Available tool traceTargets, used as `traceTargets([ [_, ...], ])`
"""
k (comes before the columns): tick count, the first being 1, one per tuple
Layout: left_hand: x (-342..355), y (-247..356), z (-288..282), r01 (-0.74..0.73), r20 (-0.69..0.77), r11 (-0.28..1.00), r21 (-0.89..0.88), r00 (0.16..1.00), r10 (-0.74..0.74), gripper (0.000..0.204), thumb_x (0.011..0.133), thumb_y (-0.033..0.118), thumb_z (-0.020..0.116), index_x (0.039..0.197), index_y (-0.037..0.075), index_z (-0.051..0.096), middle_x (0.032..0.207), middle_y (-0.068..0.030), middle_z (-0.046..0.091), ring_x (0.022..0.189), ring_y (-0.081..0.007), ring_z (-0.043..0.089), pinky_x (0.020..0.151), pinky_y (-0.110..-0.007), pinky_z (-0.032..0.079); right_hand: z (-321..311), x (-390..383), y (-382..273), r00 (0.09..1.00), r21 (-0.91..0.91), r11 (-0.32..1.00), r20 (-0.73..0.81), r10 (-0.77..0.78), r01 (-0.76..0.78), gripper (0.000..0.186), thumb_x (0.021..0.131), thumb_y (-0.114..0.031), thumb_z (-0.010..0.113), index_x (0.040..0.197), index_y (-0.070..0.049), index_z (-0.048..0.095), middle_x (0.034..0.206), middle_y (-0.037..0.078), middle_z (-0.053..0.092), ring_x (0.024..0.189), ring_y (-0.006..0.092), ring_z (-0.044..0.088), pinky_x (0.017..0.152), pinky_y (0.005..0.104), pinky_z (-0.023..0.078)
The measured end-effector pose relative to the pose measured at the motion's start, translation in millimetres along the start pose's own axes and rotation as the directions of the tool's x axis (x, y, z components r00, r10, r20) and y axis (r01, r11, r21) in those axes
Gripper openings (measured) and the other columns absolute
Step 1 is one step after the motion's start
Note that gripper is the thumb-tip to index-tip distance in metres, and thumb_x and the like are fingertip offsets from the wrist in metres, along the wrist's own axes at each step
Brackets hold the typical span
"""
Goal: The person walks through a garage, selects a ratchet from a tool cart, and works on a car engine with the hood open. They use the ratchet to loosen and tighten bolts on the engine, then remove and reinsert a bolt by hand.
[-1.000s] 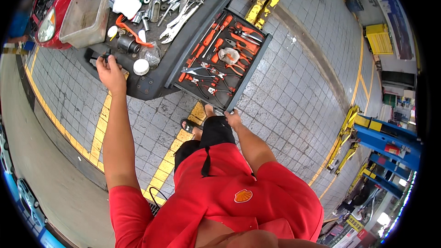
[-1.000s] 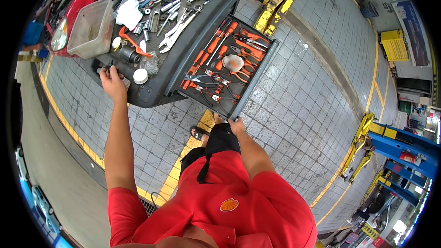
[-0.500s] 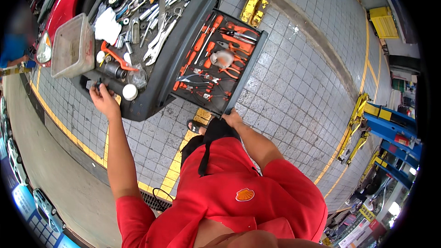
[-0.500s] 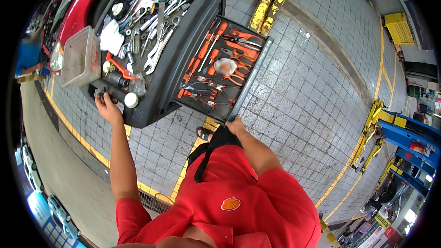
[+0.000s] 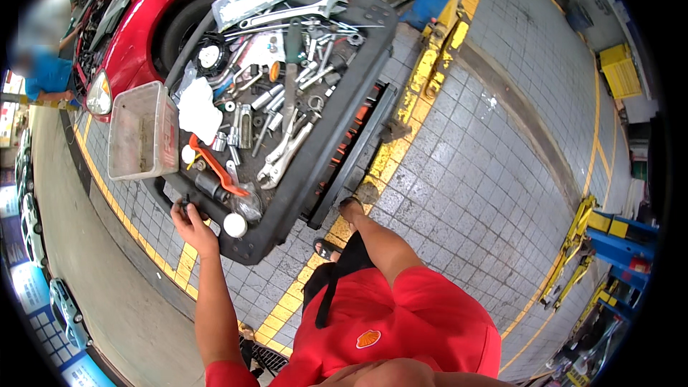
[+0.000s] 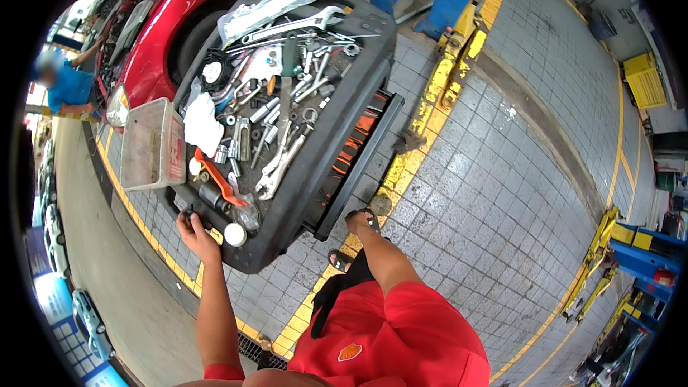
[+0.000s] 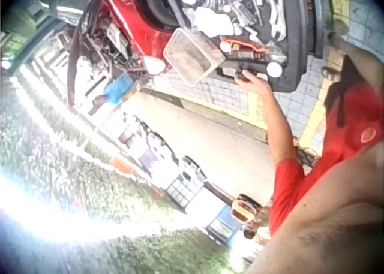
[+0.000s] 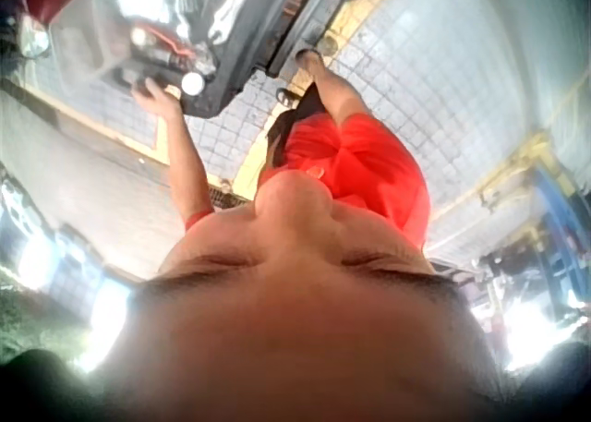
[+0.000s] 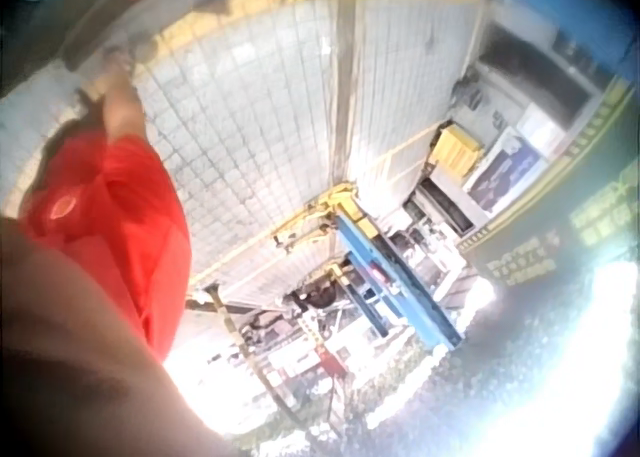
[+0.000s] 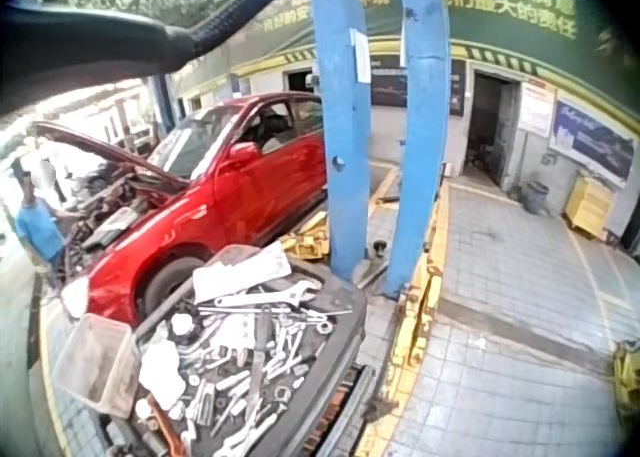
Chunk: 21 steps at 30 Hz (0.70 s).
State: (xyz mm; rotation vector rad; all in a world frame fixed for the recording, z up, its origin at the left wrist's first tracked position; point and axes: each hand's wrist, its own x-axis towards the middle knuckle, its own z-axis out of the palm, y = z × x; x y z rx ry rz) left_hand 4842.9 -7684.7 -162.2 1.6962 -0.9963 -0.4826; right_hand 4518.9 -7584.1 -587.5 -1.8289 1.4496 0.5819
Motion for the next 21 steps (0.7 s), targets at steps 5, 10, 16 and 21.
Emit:
traceTargets([
  [5, 2, 18, 14, -0.014, 0.067, 0.999, 0.040, 0.998, 0.011, 0.024, 0.100, 0.014, 0.054, 0.120, 0.001, 0.053, 0.087, -0.0015, 0.056, 0.070, -0.0077, 0.049, 0.058, -0.023, 0.043, -4, 91, -23, 0.957, 0.659, 0.752, -0.237, 0.169, 0.031, 0.039, 0.098, -0.034, 0.048, 0.110, -0.002, 0.067, 0.103, 0.018, 0.070, 0.093, 0.0305, 0.068, 0.080, 0.0439, 0.054],
  [10, 0, 5, 8, 0.027, 0.030, 0.998, 0.054, 0.999, -0.029, 0.025, 0.100, 0.013, 0.053, 0.121, 0.000, 0.053, 0.087, -0.0026, 0.057, 0.070, -0.0079, 0.050, 0.059, -0.023, 0.042, -61, 72, -55, 0.894, 0.892, -0.396, 0.344, 0.287, -0.216, 0.039, 0.096, -0.032, 0.047, 0.123, -0.006, 0.058, 0.108, 0.010, 0.066, 0.098, 0.0255, 0.062, 0.083, 0.0424, 0.052],
  [16, 1, 12, 9, 0.003, 0.048, 0.996, 0.091, 0.999, -0.008, 0.025, 0.100, 0.012, 0.052, 0.122, -0.001, 0.053, 0.087, -0.0030, 0.058, 0.071, -0.0082, 0.050, 0.061, -0.023, 0.042, -46, 35, -43, 0.966, 0.854, -0.509, 0.207, 0.153, -0.103, 0.033, 0.091, -0.024, 0.059, 0.123, -0.018, 0.055, 0.116, 0.001, 0.062, 0.110, 0.0208, 0.057, 0.085, 0.0413, 0.049],
  [21, 6, 1, 4, -0.060, 0.083, 0.994, 0.092, 0.995, 0.052, 0.026, 0.100, 0.014, 0.053, 0.121, -0.001, 0.055, 0.088, -0.0046, 0.064, 0.069, -0.0085, 0.054, 0.061, -0.024, 0.044, -37, -7, -4, 0.972, 0.867, -0.487, 0.195, 0.132, -0.108, 0.034, 0.092, -0.016, 0.059, 0.125, -0.015, 0.053, 0.117, 0.002, 0.062, 0.108, 0.0202, 0.059, 0.084, 0.0415, 0.049],
])
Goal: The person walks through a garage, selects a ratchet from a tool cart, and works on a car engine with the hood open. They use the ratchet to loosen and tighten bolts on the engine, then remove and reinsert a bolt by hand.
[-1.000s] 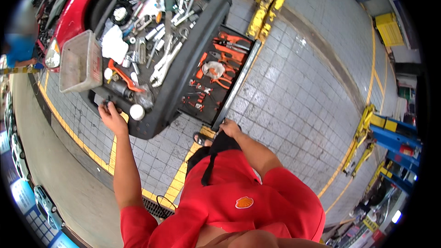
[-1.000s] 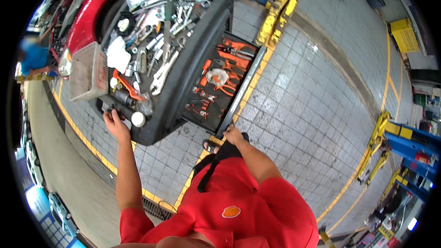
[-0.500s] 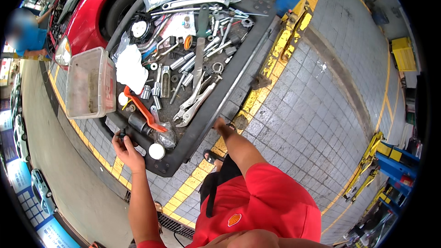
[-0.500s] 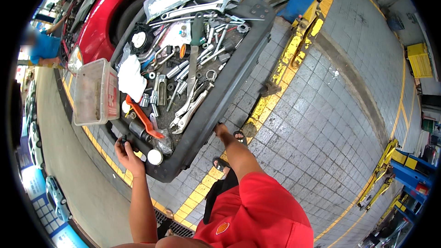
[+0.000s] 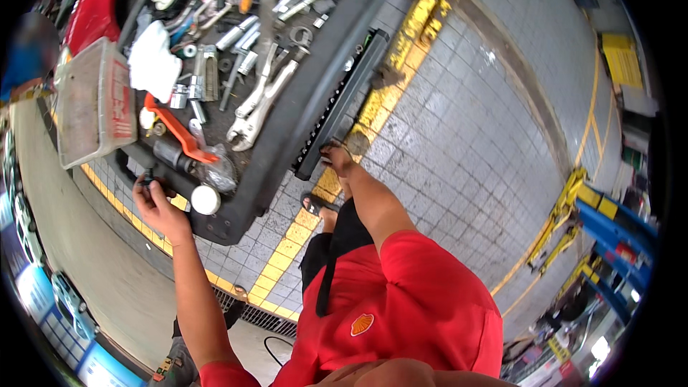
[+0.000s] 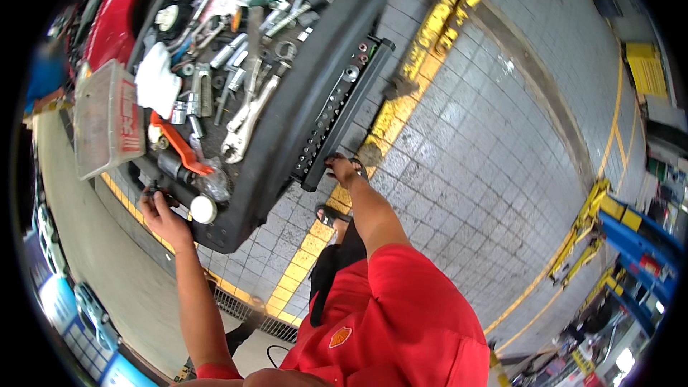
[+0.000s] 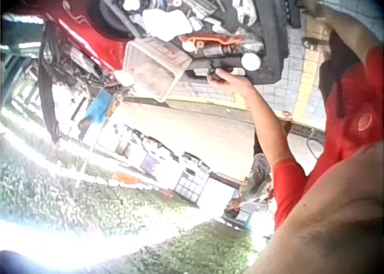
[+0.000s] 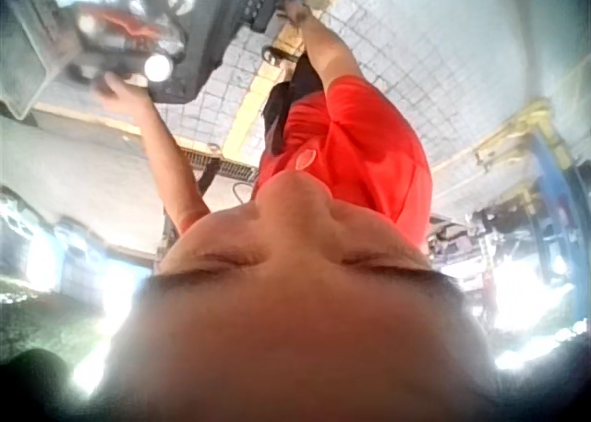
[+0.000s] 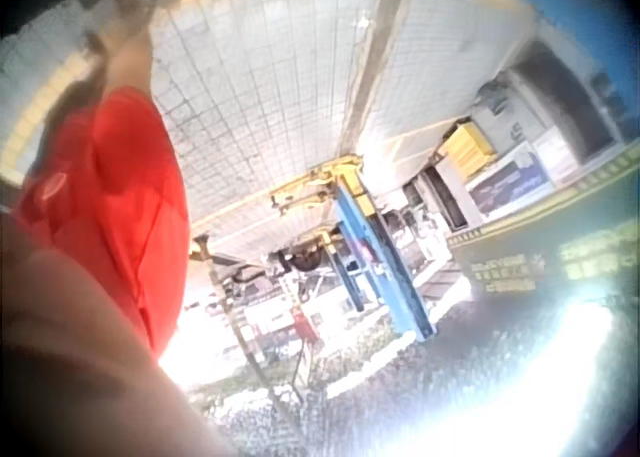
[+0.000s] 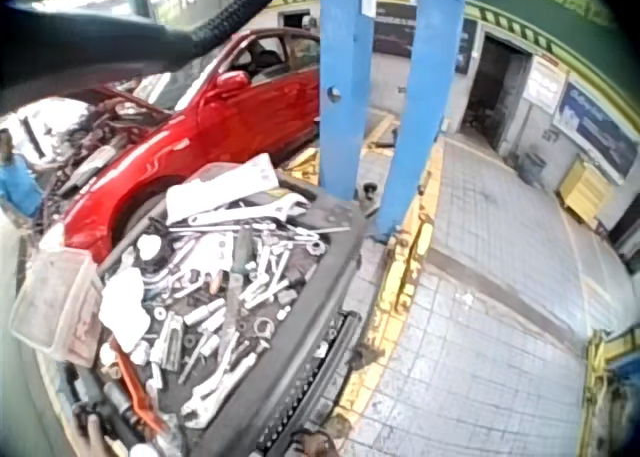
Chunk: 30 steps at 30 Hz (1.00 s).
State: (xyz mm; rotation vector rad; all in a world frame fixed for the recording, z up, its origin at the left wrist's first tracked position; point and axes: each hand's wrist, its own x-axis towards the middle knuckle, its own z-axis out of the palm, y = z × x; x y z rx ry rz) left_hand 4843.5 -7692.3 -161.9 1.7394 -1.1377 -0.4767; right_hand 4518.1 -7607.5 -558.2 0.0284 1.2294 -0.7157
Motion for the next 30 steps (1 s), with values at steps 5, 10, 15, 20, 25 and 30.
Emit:
traceTargets([
  [5, -3, -3, -2, -0.066, 0.013, 0.997, 0.040, 0.998, 0.066, 0.026, 0.100, 0.016, 0.053, 0.119, -0.001, 0.057, 0.089, -0.0046, 0.064, 0.068, -0.0084, 0.052, 0.062, -0.024, 0.043, -55, -56, 27, 0.971, 0.012, 0.998, -0.231, -0.062, 0.066, 0.034, 0.092, -0.015, 0.058, 0.125, -0.011, 0.058, 0.109, 0.004, 0.065, 0.103, 0.0210, 0.061, 0.084, 0.0377, 0.051],
  [10, -5, -4, -4, -0.070, 0.021, 0.997, 0.028, 0.997, 0.069, 0.028, 0.099, 0.016, 0.053, 0.120, -0.003, 0.055, 0.089, -0.0061, 0.065, 0.067, -0.0099, 0.051, 0.062, -0.025, 0.042, -112, -97, 41, 0.935, -0.086, 0.992, -0.334, -0.117, 0.094, 0.056, 0.092, -0.016, 0.056, 0.145, -0.006, 0.042, 0.119, 0.010, 0.063, 0.104, 0.0238, 0.061, 0.087, 0.0416, 0.051],
  [15, -4, -3, 0, -0.088, 0.056, 0.996, 0.010, 0.995, 0.087, 0.029, 0.099, 0.019, 0.055, 0.119, -0.003, 0.056, 0.089, -0.0060, 0.066, 0.066, -0.0099, 0.052, 0.062, -0.025, 0.042, -176, -125, 65, 0.911, -0.298, 0.954, -0.381, -0.159, 0.042, 0.069, 0.091, -0.025, 0.059, 0.151, -0.004, 0.033, 0.118, 0.014, 0.066, 0.089, 0.0235, 0.064, 0.072, 0.0354, 0.054],
  [20, 0, -14, -4, -0.071, 0.048, 0.997, -0.024, 0.996, 0.072, 0.029, 0.099, 0.019, 0.055, 0.119, -0.002, 0.057, 0.090, -0.0061, 0.065, 0.067, -0.0102, 0.052, 0.062, -0.025, 0.043, -207, -145, 52, 0.956, -0.551, 0.827, -0.285, -0.064, -0.109, 0.076, 0.093, -0.021, 0.058, 0.156, -0.003, 0.018, 0.122, 0.015, 0.064, 0.102, 0.0233, 0.063, 0.078, 0.0350, 0.053],
  [25, 4, -15, -3, -0.078, 0.041, 0.996, -0.037, 0.996, 0.080, 0.027, 0.099, 0.015, 0.055, 0.120, -0.003, 0.055, 0.091, -0.0070, 0.066, 0.066, -0.0093, 0.054, 0.062, -0.024, 0.043, -223, -140, 25, 0.987, -0.986, -0.096, -0.129, -0.101, -0.138, 0.061, 0.094, -0.043, 0.056, 0.137, 0.001, 0.053, 0.122, 0.016, 0.067, 0.103, 0.0309, 0.068, 0.085, 0.0395, 0.055],
  [30, -2, -10, -8, -0.063, -0.046, 0.997, -0.038, 0.997, 0.061, 0.026, 0.099, 0.013, 0.056, 0.117, -0.005, 0.054, 0.089, -0.0082, 0.068, 0.065, -0.0086, 0.055, 0.061, -0.023, 0.044, -66, -179, -73, 0.912, -0.973, -0.202, 0.178, -0.370, 0.108, 0.027, 0.083, -0.026, 0.059, 0.098, -0.006, 0.070, 0.105, 0.012, 0.068, 0.110, 0.0326, 0.062, 0.093, 0.0426, 0.051],
])
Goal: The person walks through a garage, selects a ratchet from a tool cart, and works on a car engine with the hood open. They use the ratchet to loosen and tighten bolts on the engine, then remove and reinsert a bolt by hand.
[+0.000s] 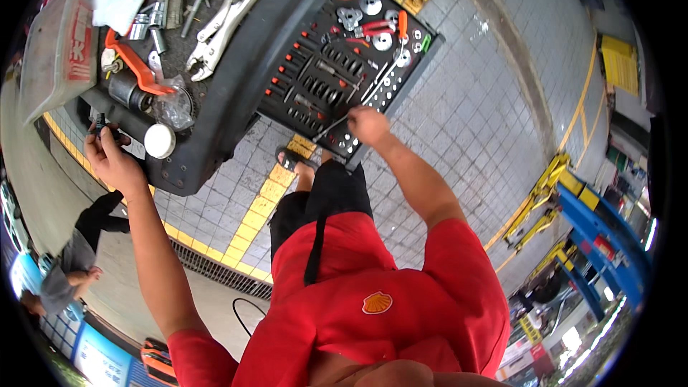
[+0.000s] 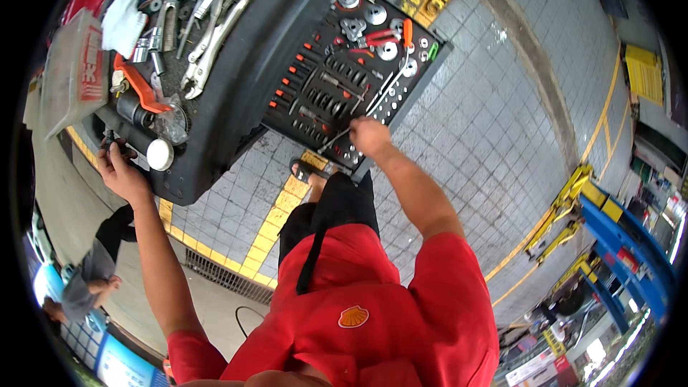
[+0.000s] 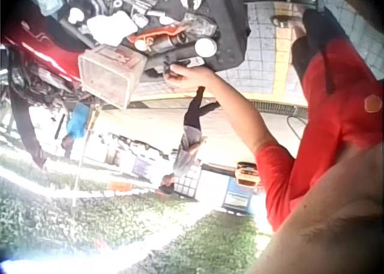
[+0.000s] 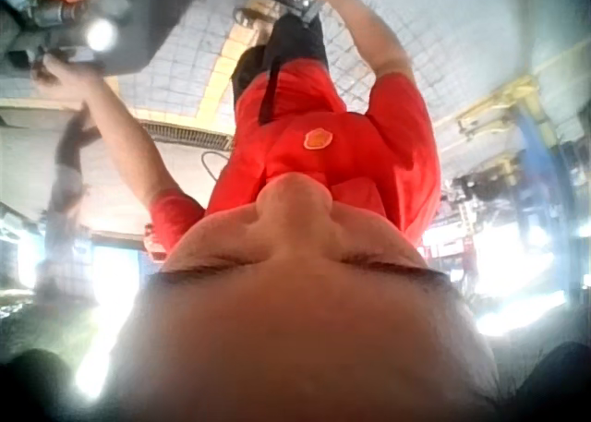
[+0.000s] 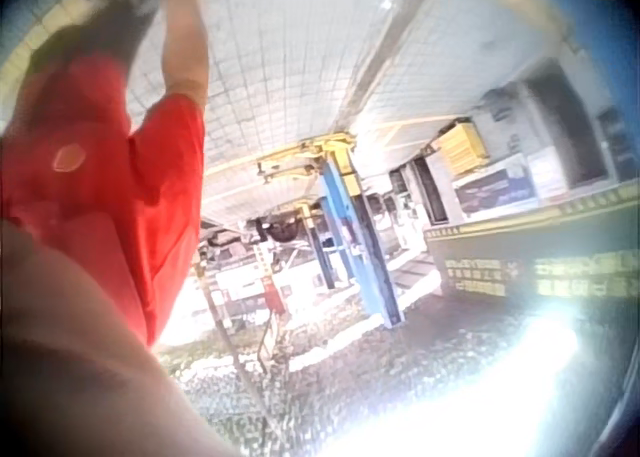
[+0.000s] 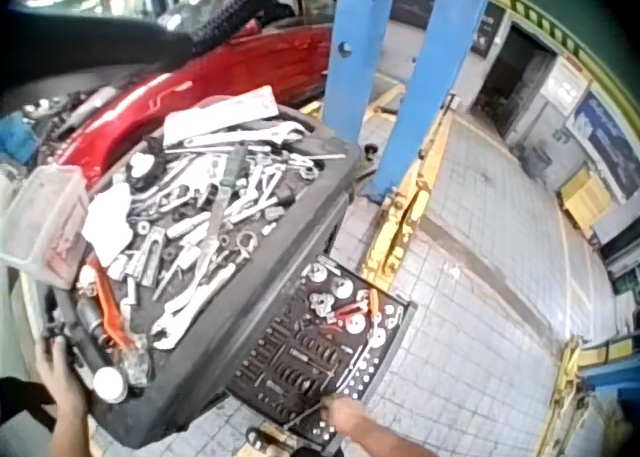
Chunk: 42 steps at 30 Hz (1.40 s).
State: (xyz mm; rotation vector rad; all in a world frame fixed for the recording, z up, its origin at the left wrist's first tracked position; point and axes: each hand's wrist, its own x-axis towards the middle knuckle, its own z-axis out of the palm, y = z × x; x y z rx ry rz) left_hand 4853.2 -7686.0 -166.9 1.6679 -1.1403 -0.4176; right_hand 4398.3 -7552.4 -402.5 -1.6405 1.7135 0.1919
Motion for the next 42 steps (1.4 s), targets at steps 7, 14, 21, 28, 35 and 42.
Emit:
traceTargets([
  [7, 1, 9, 5, 0.058, -0.036, 0.997, -0.053, 0.998, -0.060, 0.026, 0.099, 0.010, 0.055, 0.120, -0.004, 0.054, 0.089, -0.0066, 0.067, 0.066, -0.0086, 0.056, 0.061, -0.023, 0.046, 59, 44, 22, 0.954, -0.426, 0.856, 0.075, -0.289, 0.293, 0.042, 0.081, -0.016, 0.061, 0.123, -0.014, 0.062, 0.122, 0.012, 0.060, 0.123, 0.0299, 0.052, 0.100, 0.0437, 0.043],
  [14, -3, 0, -2, 0.080, -0.132, 0.979, -0.189, 0.986, -0.106, 0.024, 0.098, 0.009, 0.056, 0.120, -0.001, 0.056, 0.094, -0.0047, 0.064, 0.072, -0.0078, 0.055, 0.061, -0.023, 0.046, 9, 49, 4, 0.822, -0.346, 0.752, 0.336, -0.460, 0.562, 0.025, 0.088, -0.018, 0.054, 0.110, -0.008, 0.061, 0.112, 0.017, 0.062, 0.094, 0.0366, 0.067, 0.075, 0.0480, 0.056],
  [21, -21, 29, -23, 0.119, -0.238, 0.882, -0.457, 0.939, -0.250, 0.030, 0.097, 0.012, 0.060, 0.122, -0.002, 0.054, 0.091, -0.0032, 0.060, 0.073, -0.0082, 0.055, 0.060, -0.024, 0.047, -73, -11, -68, 0.794, -0.467, 0.643, 0.321, -0.515, 0.606, 0.021, 0.091, -0.023, 0.052, 0.099, -0.009, 0.066, 0.103, 0.016, 0.065, 0.086, 0.0371, 0.069, 0.072, 0.0508, 0.056],
  [28, -225, 7, -181, 0.245, -0.164, 0.781, -0.574, 0.900, -0.403, 0.035, 0.096, 0.008, 0.059, 0.129, -0.001, 0.052, 0.120, -0.0105, 0.061, 0.096, -0.0135, 0.061, 0.069, -0.027, 0.054, -76, -95, -45, 0.927, -0.385, 0.863, 0.308, -0.214, 0.327, 0.053, 0.092, -0.054, 0.056, 0.103, -0.003, 0.069, 0.099, 0.026, 0.069, 0.099, 0.0440, 0.065, 0.088, 0.0506, 0.051],
  [35, -551, -123, -364, 0.422, -0.637, 0.707, -0.568, 0.318, -0.702, 0.038, 0.095, 0.019, 0.057, 0.127, -0.002, 0.054, 0.093, -0.0066, 0.062, 0.069, -0.0117, 0.055, 0.057, -0.026, 0.047, 31, -123, 4, 0.748, -0.255, 0.815, 0.596, -0.292, 0.521, 0.054, 0.098, -0.049, 0.045, 0.096, -0.001, 0.070, 0.095, 0.023, 0.070, 0.086, 0.0397, 0.067, 0.078, 0.0475, 0.053],
  [42, -702, -115, -402, 0.440, -0.575, 0.544, -0.714, 0.075, -0.815, 0.015, 0.091, 0.013, 0.059, 0.102, 0.006, 0.052, 0.076, -0.0050, 0.058, 0.063, -0.0140, 0.058, 0.048, -0.026, 0.043, 135, -88, -93, 0.775, -0.247, 0.902, 0.617, -0.136, 0.355, 0.027, 0.091, -0.021, 0.056, 0.084, 0.002, 0.069, 0.064, 0.013, 0.064, 0.048, 0.0222, 0.058, 0.046, 0.0378, 0.046],
])
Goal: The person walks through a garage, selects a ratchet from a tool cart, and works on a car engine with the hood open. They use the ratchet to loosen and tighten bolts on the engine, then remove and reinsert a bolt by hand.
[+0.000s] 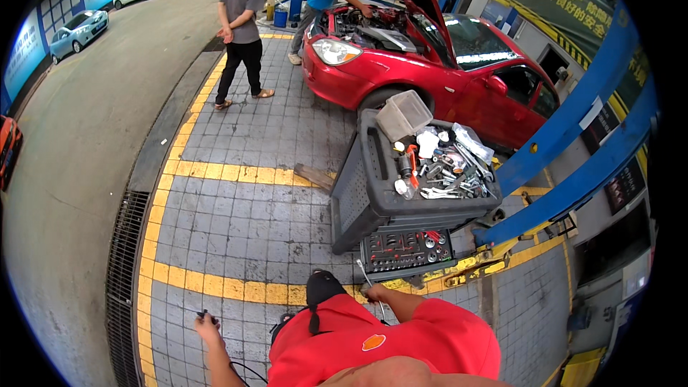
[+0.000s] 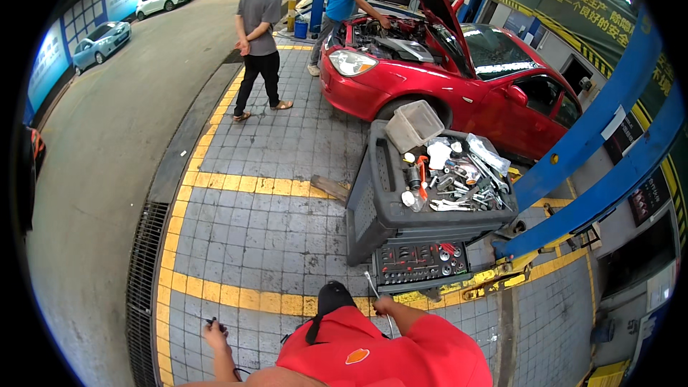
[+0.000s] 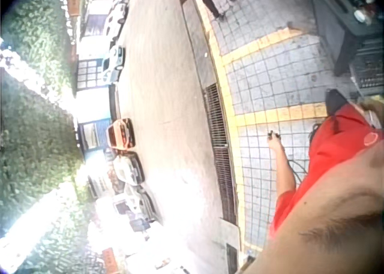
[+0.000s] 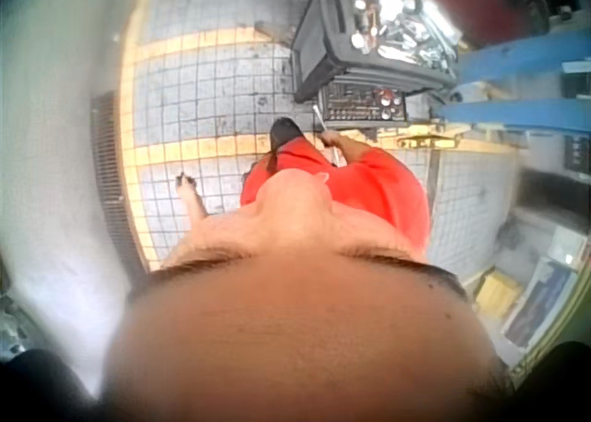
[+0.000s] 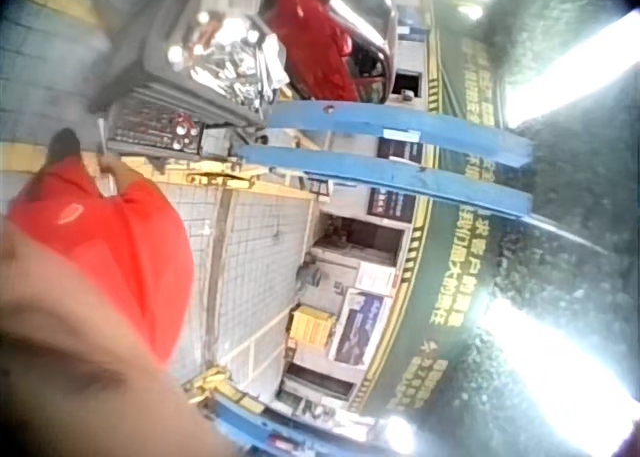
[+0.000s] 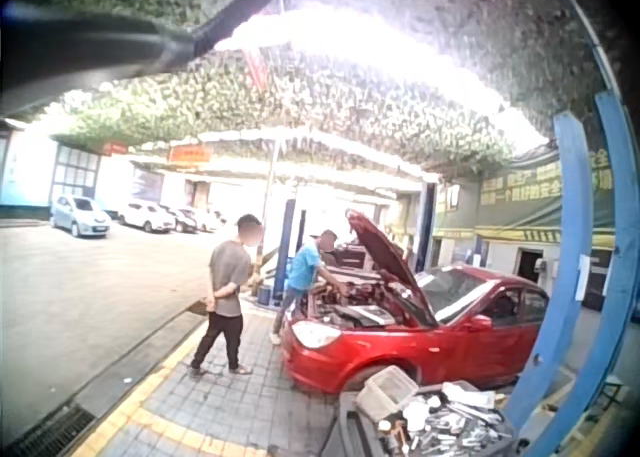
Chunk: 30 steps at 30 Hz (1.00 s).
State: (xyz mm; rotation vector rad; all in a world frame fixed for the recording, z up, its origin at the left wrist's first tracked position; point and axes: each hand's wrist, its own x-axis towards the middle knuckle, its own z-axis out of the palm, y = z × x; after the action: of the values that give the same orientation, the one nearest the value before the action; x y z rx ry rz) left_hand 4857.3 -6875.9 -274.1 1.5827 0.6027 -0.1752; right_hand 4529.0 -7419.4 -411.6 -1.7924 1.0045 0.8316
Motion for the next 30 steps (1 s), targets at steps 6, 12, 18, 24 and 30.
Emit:
traceTargets([
  [6, 1, 31, 40, 0.155, 0.427, 0.979, 0.130, 0.883, -0.196, 0.033, 0.086, 0.006, 0.064, 0.117, 0.000, 0.054, 0.092, -0.0108, 0.065, 0.075, -0.0206, 0.067, 0.061, -0.031, 0.055, 14, 79, -65, 0.996, -0.037, 0.999, 0.084, 0.030, -0.027, 0.020, 0.091, -0.016, 0.057, 0.086, 0.000, 0.068, 0.070, 0.015, 0.067, 0.057, 0.0232, 0.067, 0.047, 0.0407, 0.056],
  [12, 85, 33, 30, -0.067, 0.517, 0.893, 0.444, 0.833, -0.195, 0.030, 0.083, 0.006, 0.067, 0.111, -0.005, 0.061, 0.093, -0.0155, 0.071, 0.076, -0.0212, 0.070, 0.065, -0.033, 0.055, 13, 119, -237, 0.942, -0.229, 0.936, 0.142, 0.304, -0.268, 0.026, 0.088, 0.002, 0.043, 0.093, 0.003, 0.069, 0.088, 0.020, 0.071, 0.067, 0.0305, 0.072, 0.054, 0.0440, 0.061],
  [18, 121, -18, -78, 0.223, -0.049, 0.774, 0.593, 0.969, -0.242, 0.031, 0.072, 0.008, 0.068, 0.099, -0.007, 0.065, 0.084, -0.0165, 0.071, 0.073, -0.0260, 0.069, 0.063, -0.038, 0.055, -2, 195, -411, 0.974, -0.565, 0.825, 0.190, 0.120, 0.009, 0.021, 0.085, -0.003, 0.050, 0.087, 0.000, 0.071, 0.081, 0.019, 0.070, 0.068, 0.0273, 0.071, 0.056, 0.0452, 0.059],
  [24, 47, -100, -194, 0.388, -0.483, 0.893, 0.229, 0.842, -0.242, 0.030, 0.073, 0.017, 0.064, 0.092, -0.006, 0.067, 0.077, -0.0196, 0.070, 0.072, -0.0301, 0.069, 0.065, -0.043, 0.053, 63, 244, -601, 0.908, -0.873, 0.250, 0.412, -0.079, 0.418, 0.015, 0.080, -0.016, 0.065, 0.081, -0.010, 0.079, 0.089, 0.014, 0.074, 0.082, 0.0285, 0.072, 0.070, 0.0450, 0.056],
  [30, -22, -108, -227, 0.608, -0.602, 0.791, -0.073, 0.605, -0.521, 0.038, 0.076, 0.032, 0.071, 0.093, -0.002, 0.072, 0.085, -0.0204, 0.072, 0.080, -0.0338, 0.071, 0.074, -0.042, 0.055, 174, 278, -747, 0.727, -0.718, -0.182, 0.686, -0.021, 0.672, 0.017, 0.088, -0.020, 0.063, 0.084, -0.007, 0.073, 0.075, 0.011, 0.068, 0.062, 0.0256, 0.065, 0.056, 0.0417, 0.053],
])
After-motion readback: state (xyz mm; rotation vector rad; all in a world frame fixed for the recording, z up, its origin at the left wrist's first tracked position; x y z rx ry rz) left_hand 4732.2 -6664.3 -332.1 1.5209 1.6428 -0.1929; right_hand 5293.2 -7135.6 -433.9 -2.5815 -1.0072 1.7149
